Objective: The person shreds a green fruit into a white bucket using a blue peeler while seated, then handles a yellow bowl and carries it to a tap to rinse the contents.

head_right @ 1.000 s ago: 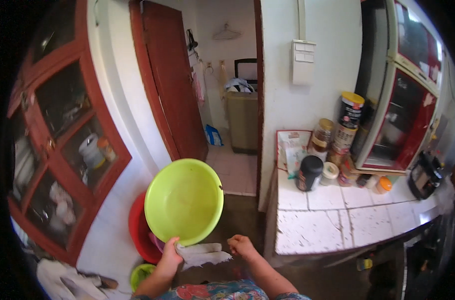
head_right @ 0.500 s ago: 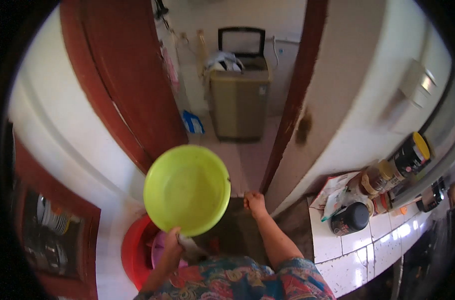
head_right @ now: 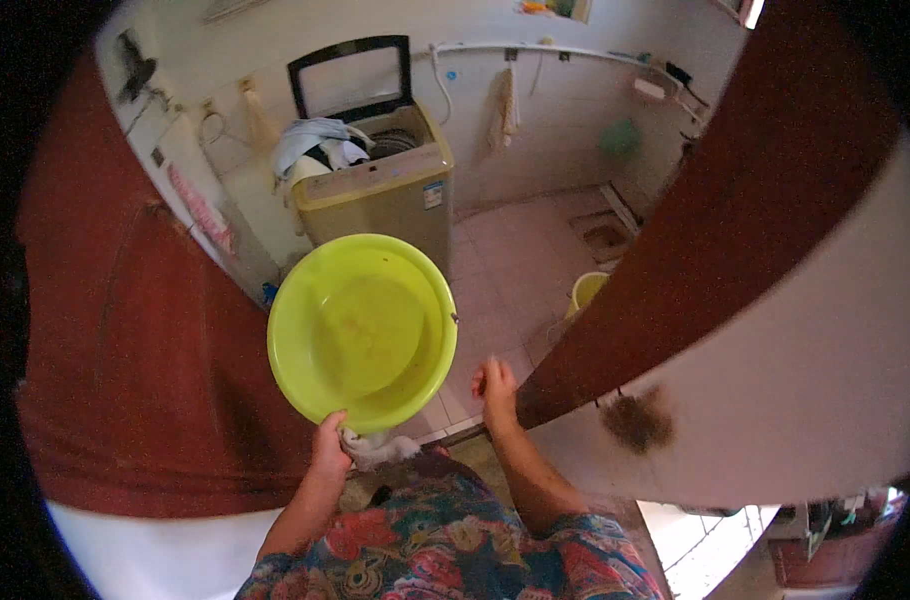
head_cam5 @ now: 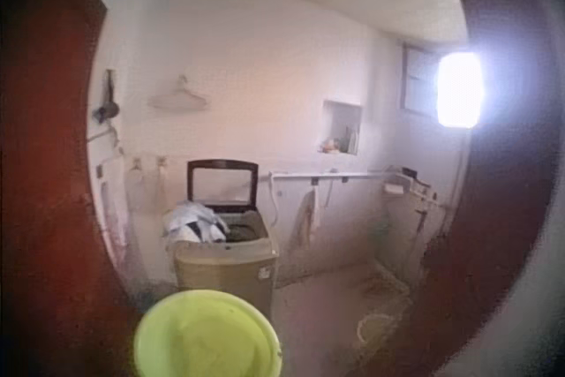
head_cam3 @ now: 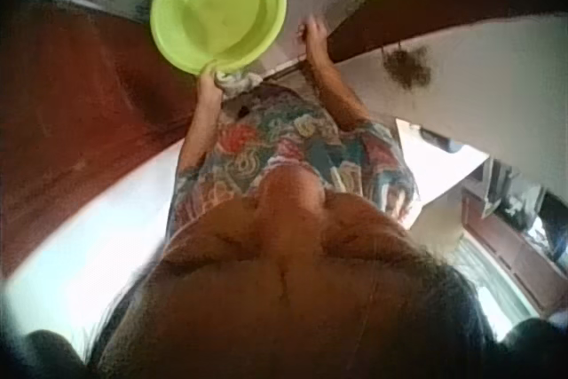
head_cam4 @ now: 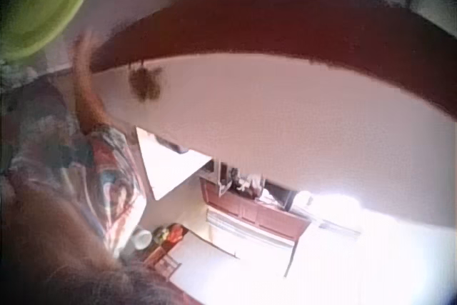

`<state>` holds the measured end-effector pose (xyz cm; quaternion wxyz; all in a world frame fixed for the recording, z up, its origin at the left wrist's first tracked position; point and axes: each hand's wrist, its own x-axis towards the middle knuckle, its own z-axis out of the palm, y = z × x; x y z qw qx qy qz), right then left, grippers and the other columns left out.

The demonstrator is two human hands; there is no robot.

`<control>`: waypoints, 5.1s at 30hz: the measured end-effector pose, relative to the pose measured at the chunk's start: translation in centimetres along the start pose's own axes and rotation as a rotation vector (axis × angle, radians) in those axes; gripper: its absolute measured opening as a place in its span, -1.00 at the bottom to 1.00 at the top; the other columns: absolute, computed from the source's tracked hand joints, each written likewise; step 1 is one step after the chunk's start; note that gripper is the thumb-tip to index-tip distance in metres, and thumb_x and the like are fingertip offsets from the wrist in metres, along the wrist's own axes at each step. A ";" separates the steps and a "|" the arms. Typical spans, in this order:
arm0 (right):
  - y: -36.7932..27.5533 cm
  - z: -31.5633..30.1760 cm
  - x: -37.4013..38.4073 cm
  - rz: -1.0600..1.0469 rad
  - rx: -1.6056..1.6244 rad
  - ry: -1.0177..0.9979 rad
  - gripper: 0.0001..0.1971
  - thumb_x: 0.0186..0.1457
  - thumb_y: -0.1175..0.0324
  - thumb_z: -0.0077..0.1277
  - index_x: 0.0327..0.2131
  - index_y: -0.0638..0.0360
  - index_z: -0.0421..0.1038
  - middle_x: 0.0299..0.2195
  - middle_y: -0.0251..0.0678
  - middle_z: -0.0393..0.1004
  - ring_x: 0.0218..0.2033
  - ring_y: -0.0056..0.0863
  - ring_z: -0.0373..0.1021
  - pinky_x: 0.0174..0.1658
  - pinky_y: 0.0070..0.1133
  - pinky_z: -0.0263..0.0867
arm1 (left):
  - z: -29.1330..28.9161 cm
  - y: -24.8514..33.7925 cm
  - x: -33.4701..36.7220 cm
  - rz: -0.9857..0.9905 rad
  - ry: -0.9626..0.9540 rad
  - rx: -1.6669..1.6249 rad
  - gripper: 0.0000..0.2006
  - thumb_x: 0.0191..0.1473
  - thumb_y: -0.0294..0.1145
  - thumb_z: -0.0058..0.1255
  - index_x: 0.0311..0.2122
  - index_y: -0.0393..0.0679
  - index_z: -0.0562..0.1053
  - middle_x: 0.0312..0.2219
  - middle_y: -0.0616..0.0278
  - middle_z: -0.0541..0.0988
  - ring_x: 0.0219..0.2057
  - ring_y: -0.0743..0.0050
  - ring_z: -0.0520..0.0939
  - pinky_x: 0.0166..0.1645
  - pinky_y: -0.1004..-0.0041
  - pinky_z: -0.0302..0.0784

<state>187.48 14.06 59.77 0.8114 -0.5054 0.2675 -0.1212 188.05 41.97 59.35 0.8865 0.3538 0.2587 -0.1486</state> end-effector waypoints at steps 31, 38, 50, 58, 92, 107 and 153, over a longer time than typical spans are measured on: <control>-23.0 -9.9 42.0 -0.553 0.172 0.815 -0.95 -0.03 0.46 -0.08 -0.43 0.12 0.28 -0.61 -0.41 0.35 -0.66 -0.67 0.28 -0.60 -0.73 0.22 | 50.6 -2.9 53.7 -0.613 -0.350 0.562 -0.72 -0.13 -0.37 -0.05 -0.25 -0.22 0.33 -0.34 0.14 0.47 -0.32 0.22 0.49 -0.20 0.25 0.44; -37.8 -15.7 58.0 -0.734 -0.251 0.791 -0.93 -0.06 0.53 -0.06 -0.42 0.19 0.30 -0.56 -0.46 0.32 -0.56 -0.71 0.25 -0.48 -0.74 0.20 | 65.4 -8.8 60.5 -0.587 -0.211 0.530 -0.64 -0.11 -0.33 -0.08 -0.14 -0.20 0.28 -0.24 0.09 0.44 -0.22 0.13 0.46 -0.12 0.15 0.38; -54.6 -24.0 93.2 -0.782 -1.195 0.880 -0.77 -0.01 0.31 -0.07 -0.27 0.19 0.32 -0.45 -0.17 0.43 -0.40 -0.28 0.39 -0.33 -0.48 0.31 | 79.1 -20.1 79.8 -0.617 -0.187 0.434 -0.62 -0.11 -0.37 -0.08 -0.11 -0.18 0.28 -0.21 0.10 0.43 -0.22 0.11 0.46 -0.12 0.13 0.38; -56.9 -34.7 110.6 -0.439 -0.784 0.774 -0.82 0.01 0.34 -0.14 -0.41 0.25 0.38 -0.54 -0.20 0.45 -0.49 -0.34 0.39 -0.42 -0.49 0.30 | 94.9 -27.7 90.2 -0.609 -0.209 0.534 -0.65 -0.09 -0.42 -0.11 -0.13 -0.27 0.28 -0.22 0.06 0.42 -0.22 0.14 0.46 -0.12 0.21 0.39; -72.7 -65.7 87.6 -0.691 -0.064 0.954 -0.85 0.03 0.38 -0.11 -0.32 0.21 0.30 -0.50 -0.31 0.38 -0.51 -0.57 0.32 -0.45 -0.63 0.27 | 117.1 -59.1 87.1 -0.779 -0.262 0.772 -0.61 -0.10 -0.30 -0.10 -0.11 -0.19 0.29 -0.20 0.11 0.42 -0.21 0.12 0.45 -0.13 0.15 0.37; -80.4 -69.2 89.9 -0.318 -0.578 1.139 -0.88 -0.07 0.40 -0.12 -0.49 0.28 0.31 -0.64 -0.34 0.35 -0.61 -0.63 0.32 -0.51 -0.64 0.25 | 121.2 -73.1 76.2 -0.762 -0.915 1.665 -0.63 -0.19 -0.46 -0.03 -0.20 -0.40 0.33 -0.34 0.09 0.46 -0.38 0.29 0.48 -0.30 0.38 0.37; -51.5 -76.7 94.1 -0.546 1.006 0.792 -0.71 -0.07 0.30 -0.01 -0.22 0.15 0.32 -0.26 -0.23 0.37 -0.23 -0.34 0.31 -0.19 -0.41 0.26 | 121.2 -79.7 71.2 -1.273 -1.003 1.518 -0.70 -0.17 -0.38 -0.02 -0.31 -0.37 0.41 -0.42 0.10 0.50 -0.42 0.34 0.51 -0.32 0.41 0.40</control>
